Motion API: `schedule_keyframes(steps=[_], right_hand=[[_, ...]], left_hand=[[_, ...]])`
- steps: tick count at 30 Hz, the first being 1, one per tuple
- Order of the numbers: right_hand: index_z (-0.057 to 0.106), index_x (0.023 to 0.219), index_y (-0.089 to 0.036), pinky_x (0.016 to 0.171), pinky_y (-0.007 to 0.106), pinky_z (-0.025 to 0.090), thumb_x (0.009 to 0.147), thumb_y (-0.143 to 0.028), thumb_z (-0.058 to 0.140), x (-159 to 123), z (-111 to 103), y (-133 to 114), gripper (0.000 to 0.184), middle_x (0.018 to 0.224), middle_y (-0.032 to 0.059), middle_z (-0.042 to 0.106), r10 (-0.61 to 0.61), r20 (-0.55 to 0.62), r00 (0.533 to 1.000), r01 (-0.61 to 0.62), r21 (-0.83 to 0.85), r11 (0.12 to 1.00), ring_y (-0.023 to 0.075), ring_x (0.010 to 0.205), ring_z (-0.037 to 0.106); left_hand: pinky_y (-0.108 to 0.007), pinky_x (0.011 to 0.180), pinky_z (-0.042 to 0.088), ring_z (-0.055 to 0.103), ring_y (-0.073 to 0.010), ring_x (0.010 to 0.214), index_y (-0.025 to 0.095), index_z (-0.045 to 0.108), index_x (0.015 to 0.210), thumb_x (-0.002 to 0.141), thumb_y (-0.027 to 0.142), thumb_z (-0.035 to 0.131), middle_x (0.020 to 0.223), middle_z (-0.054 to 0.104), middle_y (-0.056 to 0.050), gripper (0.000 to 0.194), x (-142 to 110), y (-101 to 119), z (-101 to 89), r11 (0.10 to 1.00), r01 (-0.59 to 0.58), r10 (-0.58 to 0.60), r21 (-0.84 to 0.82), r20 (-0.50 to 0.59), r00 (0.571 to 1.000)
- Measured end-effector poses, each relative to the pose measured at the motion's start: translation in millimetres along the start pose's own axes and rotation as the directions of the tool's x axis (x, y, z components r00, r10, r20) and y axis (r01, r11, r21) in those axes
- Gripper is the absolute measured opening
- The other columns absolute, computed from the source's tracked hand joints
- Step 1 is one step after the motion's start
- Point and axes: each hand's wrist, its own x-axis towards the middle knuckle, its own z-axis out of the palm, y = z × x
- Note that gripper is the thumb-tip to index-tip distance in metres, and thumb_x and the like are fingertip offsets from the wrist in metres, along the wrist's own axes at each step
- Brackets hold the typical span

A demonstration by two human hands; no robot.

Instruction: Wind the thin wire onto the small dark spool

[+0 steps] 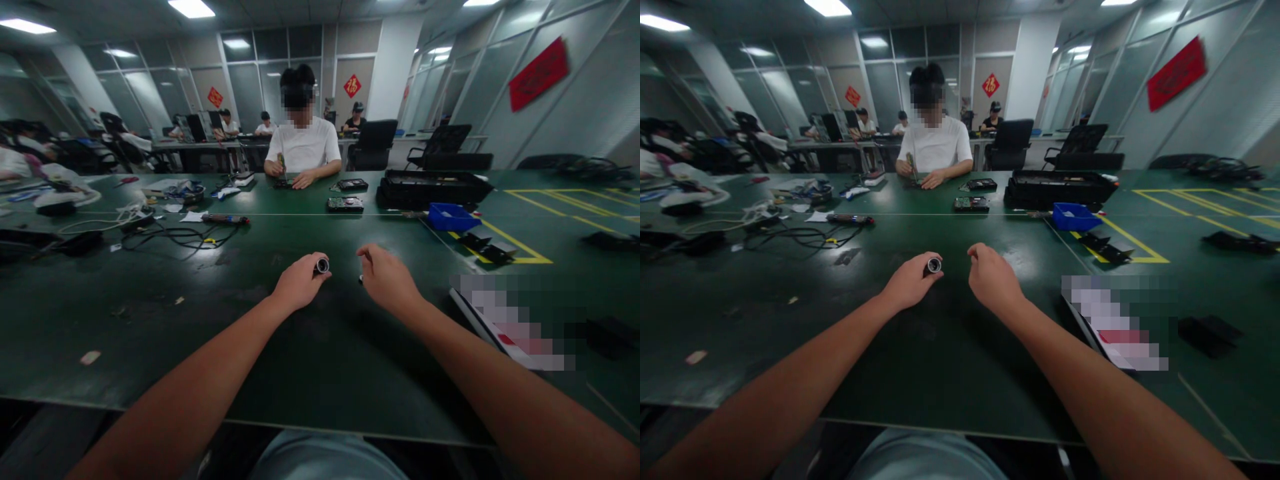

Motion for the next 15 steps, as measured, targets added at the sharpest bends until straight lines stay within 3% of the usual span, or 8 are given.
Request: schedule_keyframes(steps=[2,5,9,15], right_hand=[[0.067,0.096,-0.019,0.066,0.036,0.046,0.090,-0.019,0.045,0.9,5.9,10.2,0.023,0.094,0.0129,0.071,0.062,0.096,0.993,-0.048,-0.150,0.988,0.0245,0.081,0.066],[0.070,0.086,-0.018,0.058,0.037,0.045,0.089,-0.029,0.053,1.0,13.4,22.5,0.021,0.089,0.0168,0.071,0.171,0.226,0.959,-0.103,-0.282,0.954,0.0272,0.074,0.066],[0.072,0.078,-0.020,0.060,0.037,0.047,0.086,-0.034,0.061,2.1,19.6,27.1,0.019,0.085,0.0149,0.073,0.164,0.281,0.946,-0.087,-0.267,0.960,0.0269,0.074,0.067],[0.075,0.088,-0.021,0.064,0.034,0.049,0.081,-0.028,0.070,2.6,14.8,11.7,0.012,0.085,0.0095,0.075,0.136,0.341,0.930,-0.077,-0.181,0.980,0.0253,0.076,0.070]], left_hand=[[-0.037,0.087,0.048,0.063,-0.0229,0.098,0.027,0.060,0.112,0.088,0.031,0.061,0.107,0.067,-0.004,0.024,-0.3,0.6,0.2,1.000,-0.001,0.001,0.000,0.007,1.000],[-0.037,0.088,0.048,0.063,-0.0223,0.098,0.027,0.060,0.112,0.088,0.031,0.061,0.108,0.067,-0.004,0.025,-0.6,1.0,0.5,1.000,-0.002,0.002,-0.003,0.007,1.000],[-0.037,0.088,0.048,0.063,-0.0224,0.098,0.026,0.061,0.112,0.088,0.032,0.061,0.108,0.067,-0.004,0.025,-0.8,1.3,0.5,1.000,-0.004,0.004,-0.002,0.008,1.000],[-0.036,0.089,0.048,0.063,-0.0225,0.100,0.026,0.060,0.114,0.089,0.033,0.061,0.109,0.067,-0.004,0.026,-1.1,2.0,0.4,1.000,0.001,-0.001,0.000,0.010,1.000]])
